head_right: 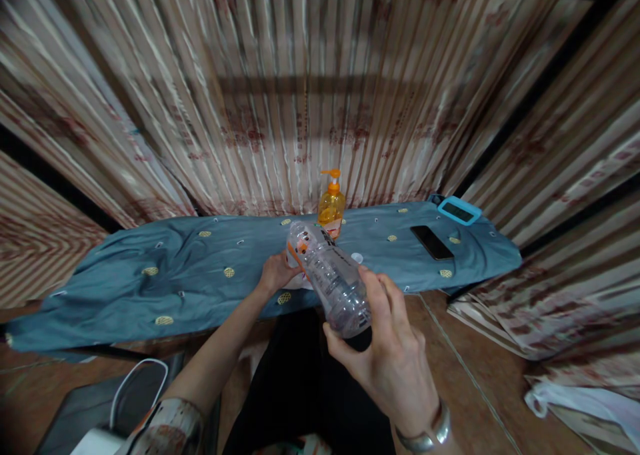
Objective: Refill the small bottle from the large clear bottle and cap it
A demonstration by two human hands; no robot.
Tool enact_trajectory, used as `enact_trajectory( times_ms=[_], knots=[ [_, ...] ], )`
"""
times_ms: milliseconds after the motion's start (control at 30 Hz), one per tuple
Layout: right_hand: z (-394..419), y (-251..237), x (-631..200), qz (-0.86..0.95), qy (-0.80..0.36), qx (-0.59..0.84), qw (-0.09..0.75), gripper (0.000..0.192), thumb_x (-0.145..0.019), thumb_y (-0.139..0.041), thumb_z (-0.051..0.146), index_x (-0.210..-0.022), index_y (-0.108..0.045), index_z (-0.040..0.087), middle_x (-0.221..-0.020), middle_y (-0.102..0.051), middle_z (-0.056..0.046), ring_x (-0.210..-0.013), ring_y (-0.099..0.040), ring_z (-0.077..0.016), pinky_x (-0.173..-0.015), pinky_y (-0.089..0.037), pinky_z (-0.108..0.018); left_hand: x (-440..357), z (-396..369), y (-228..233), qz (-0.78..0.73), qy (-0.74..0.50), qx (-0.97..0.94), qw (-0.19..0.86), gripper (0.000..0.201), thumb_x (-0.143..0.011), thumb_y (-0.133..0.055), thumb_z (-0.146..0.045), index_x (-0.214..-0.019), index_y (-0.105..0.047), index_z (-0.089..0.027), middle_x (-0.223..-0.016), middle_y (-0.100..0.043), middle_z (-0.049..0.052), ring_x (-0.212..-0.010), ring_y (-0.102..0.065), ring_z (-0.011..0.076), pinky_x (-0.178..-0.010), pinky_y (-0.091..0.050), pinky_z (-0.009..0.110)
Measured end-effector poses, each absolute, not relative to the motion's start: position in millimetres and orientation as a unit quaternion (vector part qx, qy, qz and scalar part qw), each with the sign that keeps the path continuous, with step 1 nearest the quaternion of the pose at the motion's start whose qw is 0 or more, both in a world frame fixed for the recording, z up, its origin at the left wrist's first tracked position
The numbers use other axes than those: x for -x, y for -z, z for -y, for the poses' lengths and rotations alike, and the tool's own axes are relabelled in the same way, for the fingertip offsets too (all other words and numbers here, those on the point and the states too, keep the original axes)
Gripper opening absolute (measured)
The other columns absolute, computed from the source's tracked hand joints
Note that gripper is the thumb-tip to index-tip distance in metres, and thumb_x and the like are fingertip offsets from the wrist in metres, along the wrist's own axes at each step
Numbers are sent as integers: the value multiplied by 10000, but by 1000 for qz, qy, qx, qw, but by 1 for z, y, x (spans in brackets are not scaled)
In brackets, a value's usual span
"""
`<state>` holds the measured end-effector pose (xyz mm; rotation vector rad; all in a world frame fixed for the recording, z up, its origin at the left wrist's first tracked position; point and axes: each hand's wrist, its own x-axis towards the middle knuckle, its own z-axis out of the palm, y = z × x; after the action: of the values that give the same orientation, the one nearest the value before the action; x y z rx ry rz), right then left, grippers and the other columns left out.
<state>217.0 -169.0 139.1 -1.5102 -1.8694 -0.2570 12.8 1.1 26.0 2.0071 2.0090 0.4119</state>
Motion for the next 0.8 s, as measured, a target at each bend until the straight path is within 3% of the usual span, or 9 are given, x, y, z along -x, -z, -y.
enact_trajectory(
  times_ms=[800],
  knots=[
    [168,-140,-217,724,102,580,359,717,-780,-642,435,-1385,-371,161,-1272,-576,-164,-1124,-619,-302,-940,-541,-490,-12,-2,-24,-692,-142,-695,136,563,-791,-564,-633,-1151,-634,-206,-1038,-737,101,-994,-686,266,-800,-503,286]
  ],
)
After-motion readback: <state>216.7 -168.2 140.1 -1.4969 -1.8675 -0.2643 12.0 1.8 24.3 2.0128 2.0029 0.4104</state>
